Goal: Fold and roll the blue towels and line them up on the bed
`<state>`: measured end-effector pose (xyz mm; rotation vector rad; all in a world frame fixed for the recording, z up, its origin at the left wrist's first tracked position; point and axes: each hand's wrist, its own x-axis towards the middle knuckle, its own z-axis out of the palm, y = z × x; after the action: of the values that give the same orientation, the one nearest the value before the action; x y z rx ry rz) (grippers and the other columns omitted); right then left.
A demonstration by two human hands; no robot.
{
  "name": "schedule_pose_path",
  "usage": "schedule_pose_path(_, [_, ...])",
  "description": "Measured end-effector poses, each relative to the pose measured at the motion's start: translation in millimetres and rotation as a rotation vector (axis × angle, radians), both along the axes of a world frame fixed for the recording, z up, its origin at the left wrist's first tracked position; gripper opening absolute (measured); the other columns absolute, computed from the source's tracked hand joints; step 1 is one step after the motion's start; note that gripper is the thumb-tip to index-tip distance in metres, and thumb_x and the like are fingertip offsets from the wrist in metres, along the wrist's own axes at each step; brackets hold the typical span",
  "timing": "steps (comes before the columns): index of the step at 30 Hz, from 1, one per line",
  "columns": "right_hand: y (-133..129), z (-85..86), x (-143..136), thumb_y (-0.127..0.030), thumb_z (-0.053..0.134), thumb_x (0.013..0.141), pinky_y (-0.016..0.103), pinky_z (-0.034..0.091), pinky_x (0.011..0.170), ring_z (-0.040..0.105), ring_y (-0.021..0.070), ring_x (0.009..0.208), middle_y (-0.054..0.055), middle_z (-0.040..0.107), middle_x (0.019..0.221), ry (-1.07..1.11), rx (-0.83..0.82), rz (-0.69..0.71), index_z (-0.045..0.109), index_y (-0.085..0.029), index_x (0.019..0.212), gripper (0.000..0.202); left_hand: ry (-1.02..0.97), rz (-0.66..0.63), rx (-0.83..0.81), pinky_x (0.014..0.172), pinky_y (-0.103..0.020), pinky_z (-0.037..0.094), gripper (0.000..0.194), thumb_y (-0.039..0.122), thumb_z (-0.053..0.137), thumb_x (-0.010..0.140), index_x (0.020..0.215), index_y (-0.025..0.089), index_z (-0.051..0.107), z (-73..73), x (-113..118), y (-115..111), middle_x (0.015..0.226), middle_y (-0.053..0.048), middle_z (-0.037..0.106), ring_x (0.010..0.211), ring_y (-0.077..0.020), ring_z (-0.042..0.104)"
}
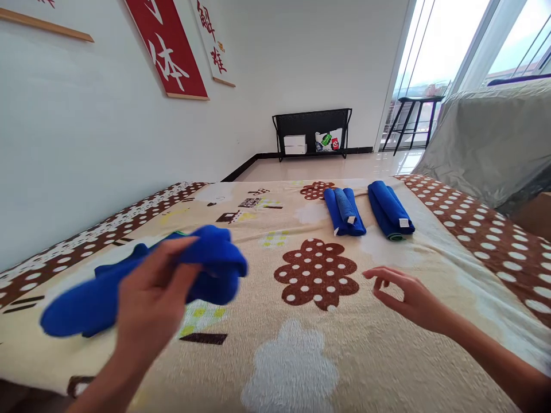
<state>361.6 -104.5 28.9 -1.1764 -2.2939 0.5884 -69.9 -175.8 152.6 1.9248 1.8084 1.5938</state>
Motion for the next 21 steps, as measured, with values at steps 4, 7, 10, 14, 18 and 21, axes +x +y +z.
schedule_pose_path(4, [-8,24.9,-34,-0.045,0.050,0.097,0.030,0.052,0.080,0.065,0.0165,0.087,0.003,0.072,0.100,0.126,-0.179,0.048,0.070,-0.025,0.108,0.030,0.502,-0.734,-0.466,0.104,-0.037,0.053,0.051,0.043,0.057,0.096,0.146,0.042,0.048,-8.9,75,-22,0.141,0.002,0.061,0.121,-0.0233,0.064])
schedule_pose_path(7, [-3,18.1,-18,-0.044,0.051,0.096,0.032,0.050,0.076,0.064,0.0174,0.084,0.003,0.072,0.096,0.108,-0.137,-0.157,0.069,-0.023,0.106,0.030,0.674,-0.842,-0.697,0.116,-0.044,0.043,0.051,0.042,0.054,0.098,0.148,0.042,0.045,-20.7,74,-27,0.155,0.002,0.047,0.138,-0.0269,0.051])
schedule_pose_path(10, [-5,6.0,6,-0.045,0.051,0.096,0.032,0.049,0.075,0.063,0.0178,0.086,0.004,0.071,0.101,0.095,-0.136,-0.264,0.068,-0.023,0.109,0.030,0.681,-0.620,-0.842,0.111,-0.047,0.045,0.046,0.049,0.053,0.096,0.139,0.034,0.057,-49.0,42,-24,0.146,-0.006,0.056,0.130,-0.0306,0.056])
schedule_pose_path(14, [-26,5.8,6,-0.042,0.049,0.098,0.031,0.049,0.079,0.063,0.0160,0.087,0.003,0.069,0.103,0.095,-0.160,-0.144,0.068,-0.025,0.107,0.027,0.631,-0.396,-0.949,0.094,-0.043,0.050,0.039,0.052,0.059,0.089,0.113,0.022,0.065,-93.2,10,-19,0.117,-0.010,0.066,0.106,-0.0298,0.063])
schedule_pose_path(18, [-49,18.5,-31,-0.032,0.047,0.098,0.033,0.047,0.089,0.061,0.0168,0.096,0.005,0.067,0.109,0.095,-0.064,0.025,0.068,-0.025,0.107,0.024,0.447,-0.525,-1.004,0.082,-0.034,0.046,0.027,0.047,0.051,0.093,0.091,0.021,0.058,-110.9,20,-17,0.096,-0.003,0.063,0.089,-0.0215,0.058])
schedule_pose_path(21, [-65,27.2,-66,-0.031,0.049,0.096,0.034,0.045,0.087,0.059,0.0187,0.095,0.006,0.067,0.100,0.126,0.019,0.094,0.069,-0.021,0.096,0.022,0.219,-0.600,-0.939,0.077,-0.030,0.044,0.029,0.050,0.055,0.092,0.089,0.021,0.054,-104.6,51,-20,0.090,-0.001,0.060,0.084,-0.0182,0.054])
